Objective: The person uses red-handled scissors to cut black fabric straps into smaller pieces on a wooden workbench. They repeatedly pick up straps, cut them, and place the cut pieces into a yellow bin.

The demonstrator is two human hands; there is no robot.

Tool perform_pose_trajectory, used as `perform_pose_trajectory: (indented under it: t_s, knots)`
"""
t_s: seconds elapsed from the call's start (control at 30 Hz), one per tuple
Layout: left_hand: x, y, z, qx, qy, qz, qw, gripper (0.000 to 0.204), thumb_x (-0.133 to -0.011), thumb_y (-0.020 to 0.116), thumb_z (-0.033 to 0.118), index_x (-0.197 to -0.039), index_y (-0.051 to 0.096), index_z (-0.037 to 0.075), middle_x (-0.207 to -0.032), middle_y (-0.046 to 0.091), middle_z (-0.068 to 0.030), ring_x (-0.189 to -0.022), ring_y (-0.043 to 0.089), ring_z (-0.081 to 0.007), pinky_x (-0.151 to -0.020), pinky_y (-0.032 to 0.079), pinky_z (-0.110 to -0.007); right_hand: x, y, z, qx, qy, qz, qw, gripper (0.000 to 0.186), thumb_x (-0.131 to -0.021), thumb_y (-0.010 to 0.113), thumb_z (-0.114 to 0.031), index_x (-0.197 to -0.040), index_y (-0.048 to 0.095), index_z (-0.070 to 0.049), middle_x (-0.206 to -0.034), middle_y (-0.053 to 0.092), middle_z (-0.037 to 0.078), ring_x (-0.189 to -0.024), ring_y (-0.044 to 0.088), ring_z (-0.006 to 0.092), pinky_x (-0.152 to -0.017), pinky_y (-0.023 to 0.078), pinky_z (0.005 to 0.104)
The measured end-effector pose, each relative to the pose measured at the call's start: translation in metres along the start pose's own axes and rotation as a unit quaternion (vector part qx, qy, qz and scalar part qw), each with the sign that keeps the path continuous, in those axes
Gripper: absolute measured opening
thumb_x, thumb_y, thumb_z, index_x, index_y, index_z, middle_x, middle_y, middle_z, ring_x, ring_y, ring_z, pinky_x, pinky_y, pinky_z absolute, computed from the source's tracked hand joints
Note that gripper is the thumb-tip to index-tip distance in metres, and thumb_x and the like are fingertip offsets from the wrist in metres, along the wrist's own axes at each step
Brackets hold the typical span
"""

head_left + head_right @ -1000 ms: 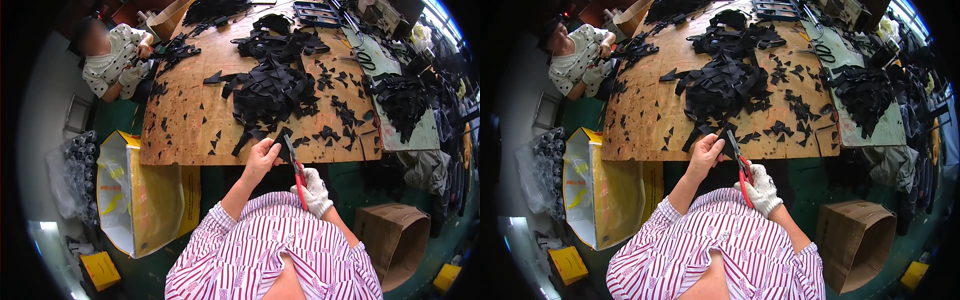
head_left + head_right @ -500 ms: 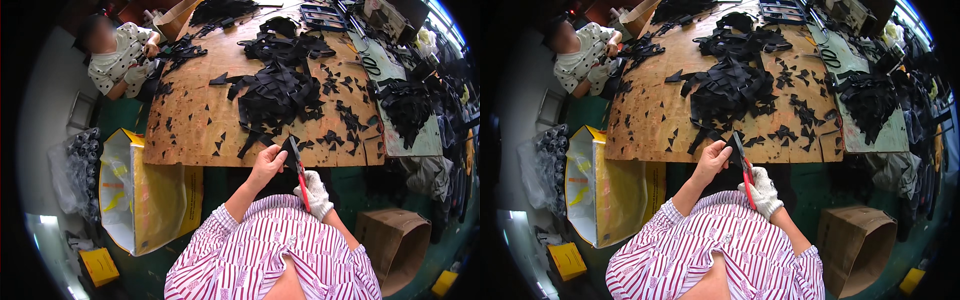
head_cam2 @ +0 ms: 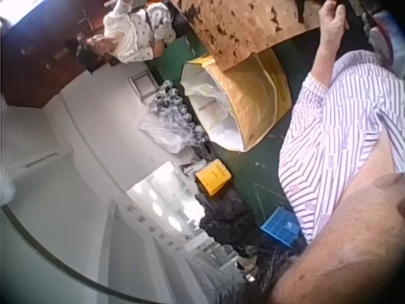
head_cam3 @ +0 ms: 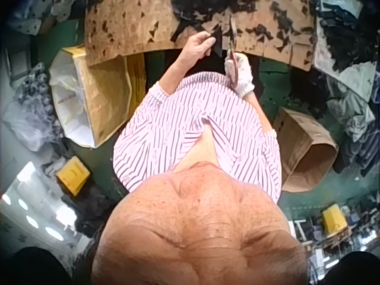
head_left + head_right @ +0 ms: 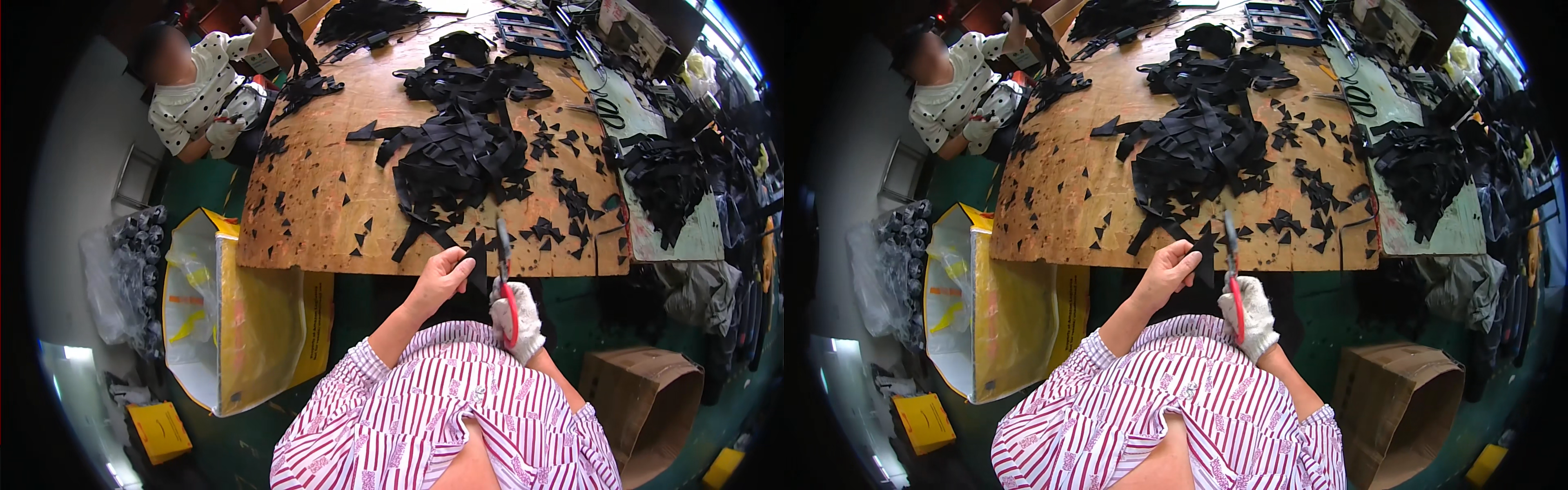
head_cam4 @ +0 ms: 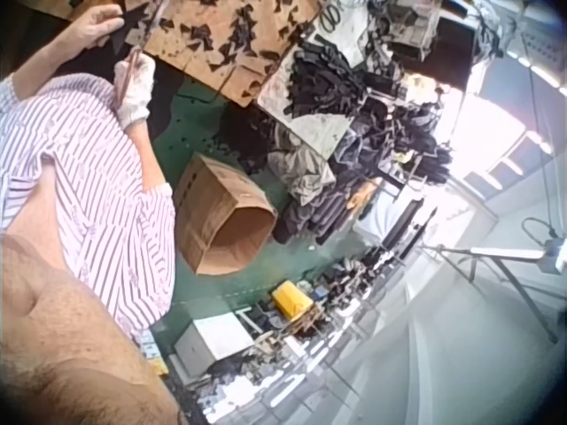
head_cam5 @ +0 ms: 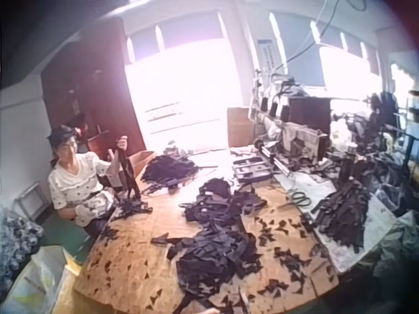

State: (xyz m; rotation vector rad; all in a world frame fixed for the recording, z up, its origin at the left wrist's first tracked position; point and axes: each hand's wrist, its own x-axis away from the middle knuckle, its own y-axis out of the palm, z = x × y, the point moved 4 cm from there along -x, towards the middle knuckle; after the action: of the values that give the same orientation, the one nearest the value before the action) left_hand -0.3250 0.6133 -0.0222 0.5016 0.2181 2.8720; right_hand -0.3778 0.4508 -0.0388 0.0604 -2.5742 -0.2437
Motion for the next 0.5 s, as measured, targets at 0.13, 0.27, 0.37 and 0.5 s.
perform_pose_trajectory:
  t_s: [0.13, 0.27, 0.37, 0.5]
  knots:
    - [0.005, -0.038, 0.016, -0.103, 0.187, 0.107, 0.971, 0.013, -0.089, 0.059, 0.013, -0.091, 0.056, 0.002, -0.077, 0.054, 0.0007, -0.07, 0.051, -0.0073, -0.064, 0.042, -0.022, -0.01, -0.011, -0.001, -0.089, -0.003, 0.034, 0.995, 0.017, -0.077, 0.048, -0.005, -0.095, 0.05, -0.007, -0.066, 0.047, 0.001, -0.042, 0.043, 0.0086, -0.033, 0.036, 0.0216]
    - [0.014, -0.092, 0.093, -0.064, 0.273, 0.223, 0.934, 0.012, -0.092, 0.055, 0.018, -0.094, 0.056, 0.006, -0.099, 0.063, -0.0085, -0.083, 0.059, -0.0177, -0.084, 0.046, -0.03, -0.008, -0.02, 0.003, -0.079, -0.02, 0.026, 0.996, 0.014, -0.081, 0.052, -0.011, -0.093, 0.049, -0.005, -0.061, 0.045, -0.001, -0.042, 0.042, 0.0072, -0.033, 0.037, 0.0205]
    - [0.009, -0.148, 0.127, 0.267, 0.334, 0.151, 0.891, 0.008, -0.092, 0.054, 0.016, -0.091, 0.055, 0.008, -0.072, 0.054, -0.0037, -0.06, 0.05, -0.0156, -0.066, 0.045, -0.029, -0.007, -0.016, 0.003, -0.092, -0.049, 0.035, 0.994, 0.017, -0.082, 0.056, -0.017, -0.091, 0.048, -0.006, -0.061, 0.045, -0.001, -0.041, 0.042, 0.0067, -0.033, 0.037, 0.02]
    - [-0.019, -0.162, 0.163, -0.001, 0.3, 0.264, 0.917, 0.018, -0.088, 0.055, 0.007, -0.106, 0.051, 0.008, -0.082, 0.053, -0.0011, -0.07, 0.05, -0.0108, -0.068, 0.042, -0.024, -0.011, -0.015, 0.003, -0.073, -0.048, 0.024, 0.996, 0.022, -0.083, 0.059, -0.02, -0.094, 0.047, -0.005, -0.06, 0.045, -0.002, -0.042, 0.042, 0.0069, -0.034, 0.038, 0.0197]
